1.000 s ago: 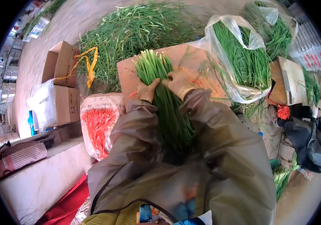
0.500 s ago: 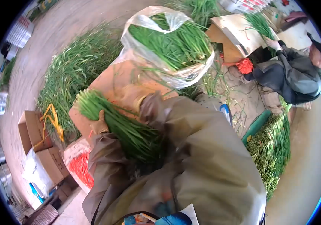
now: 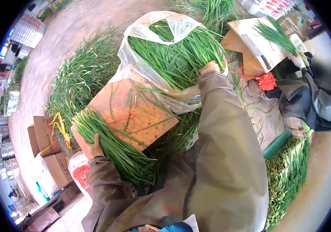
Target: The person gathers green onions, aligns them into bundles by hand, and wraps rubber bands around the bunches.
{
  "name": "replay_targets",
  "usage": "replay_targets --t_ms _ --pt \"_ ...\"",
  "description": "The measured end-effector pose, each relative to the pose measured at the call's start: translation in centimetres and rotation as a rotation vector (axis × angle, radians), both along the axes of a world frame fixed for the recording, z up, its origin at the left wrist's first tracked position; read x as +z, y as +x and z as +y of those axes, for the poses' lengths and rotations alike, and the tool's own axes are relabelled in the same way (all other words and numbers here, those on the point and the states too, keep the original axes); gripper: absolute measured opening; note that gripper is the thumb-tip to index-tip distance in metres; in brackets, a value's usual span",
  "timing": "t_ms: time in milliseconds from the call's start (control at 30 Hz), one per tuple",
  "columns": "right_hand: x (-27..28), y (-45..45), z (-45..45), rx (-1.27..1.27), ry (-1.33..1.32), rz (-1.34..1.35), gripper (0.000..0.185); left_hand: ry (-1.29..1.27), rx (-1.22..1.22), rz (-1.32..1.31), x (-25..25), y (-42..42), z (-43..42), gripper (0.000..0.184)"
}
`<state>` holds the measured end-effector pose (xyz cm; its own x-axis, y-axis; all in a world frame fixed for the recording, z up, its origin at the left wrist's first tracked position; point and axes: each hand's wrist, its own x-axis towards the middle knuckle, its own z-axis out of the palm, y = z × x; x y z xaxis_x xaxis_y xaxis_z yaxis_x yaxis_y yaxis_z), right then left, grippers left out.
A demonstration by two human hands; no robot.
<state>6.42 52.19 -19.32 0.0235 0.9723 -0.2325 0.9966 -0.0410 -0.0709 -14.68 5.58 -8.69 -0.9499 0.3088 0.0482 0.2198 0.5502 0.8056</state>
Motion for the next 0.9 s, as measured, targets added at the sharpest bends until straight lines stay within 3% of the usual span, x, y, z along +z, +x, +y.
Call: replay_targets --t_ms 100,133,167,200,233,300,333,367,433,500,533,567,600,633,667,700,767,833,900 --pt "1.8 0.4 1.4 0.183 -0.296 0.055 0.064 0.086 0.082 -0.11 -0.2 0.1 0.2 0.089" --pt "3.3 -0.2 1.4 0.261 -0.305 0.05 0.057 -0.025 0.025 -0.011 -0.2 -0.2 -0.1 0.088" --pt "4.9 -0.9 1.3 0.339 -0.315 0.048 0.051 0.019 0.009 -0.005 -0.9 -0.5 -0.5 0.088" --pt "6.9 0.0 1.1 0.433 -0.512 0.351 0.046 0.064 -0.007 0.001 -1.6 -0.9 -0.8 0.088" --pt "10.8 0.3 -1.3 0.537 -0.548 0.561 0.048 0.109 -0.024 0.006 -2.4 -1.2 -1.1 0.088" --pt "10.1 1.2 -2.5 0.368 -0.834 0.633 0.05 0.098 -0.039 0.066 -1.8 -0.8 -1.0 0.087" --pt "10.1 0.9 -3.9 0.381 -0.76 0.435 0.049 0.094 -0.044 0.084 -1.9 -0.6 -1.3 0.086" --pt "7.5 0.8 -4.0 0.605 -0.487 0.112 0.05 0.173 -0.007 0.023 -3.8 -1.2 -1.9 0.085" --pt "5.6 1.5 -4.1 0.478 -0.629 0.364 0.046 0.236 0.036 -0.042 -5.3 -1.9 -3.0 0.085" --pt "2.6 2.3 -3.0 0.274 -0.923 0.597 0.045 0.033 0.028 0.002 -0.4 0.2 -2.2 0.086" --pt "5.9 2.7 -4.5 0.584 -0.718 0.35 0.04 -0.023 0.033 0.004 0.8 0.8 -2.1 0.088" --pt "8.3 2.2 -6.1 0.608 -0.625 0.171 0.043 -0.081 0.026 0.045 -1.4 -0.1 -3.6 0.091" --pt "7.4 2.3 -6.2 0.404 -0.677 0.376 0.03 -0.138 0.021 0.087 -3.5 -0.9 -5.1 0.095" --pt "6.5 2.3 -5.8 0.199 -0.714 0.575 0.021 -0.041 0.08 0.018 -8.1 -2.7 -6.9 0.096" --pt "6.9 2.9 -6.6 -0.043 -0.933 0.976 0.016 0.055 0.137 -0.054 -10.7 -3.9 -8.3 0.098" --pt "5.2 3.8 -6.0 -0.068 -0.883 1.054 0.01 0.06 0.138 -0.055 -11.3 -4.4 -9.3 0.098" --pt "4.7 4.4 -6.7 -0.085 -0.913 0.998 0.018 0.008 0.285 -0.003 -9.3 -4.2 -9.9 0.091" --pt "8.8 4.9 -8.0 0.023 -1.011 1.056 0.021 -0.058 0.347 0.048 -7.1 -3.2 -10.4 0.085" --pt "11.2 6.1 -8.0 0.044 -1.057 1.225 0.018 0.143 0.212 0.202 -6.5 -2.6 -11.7 0.069"
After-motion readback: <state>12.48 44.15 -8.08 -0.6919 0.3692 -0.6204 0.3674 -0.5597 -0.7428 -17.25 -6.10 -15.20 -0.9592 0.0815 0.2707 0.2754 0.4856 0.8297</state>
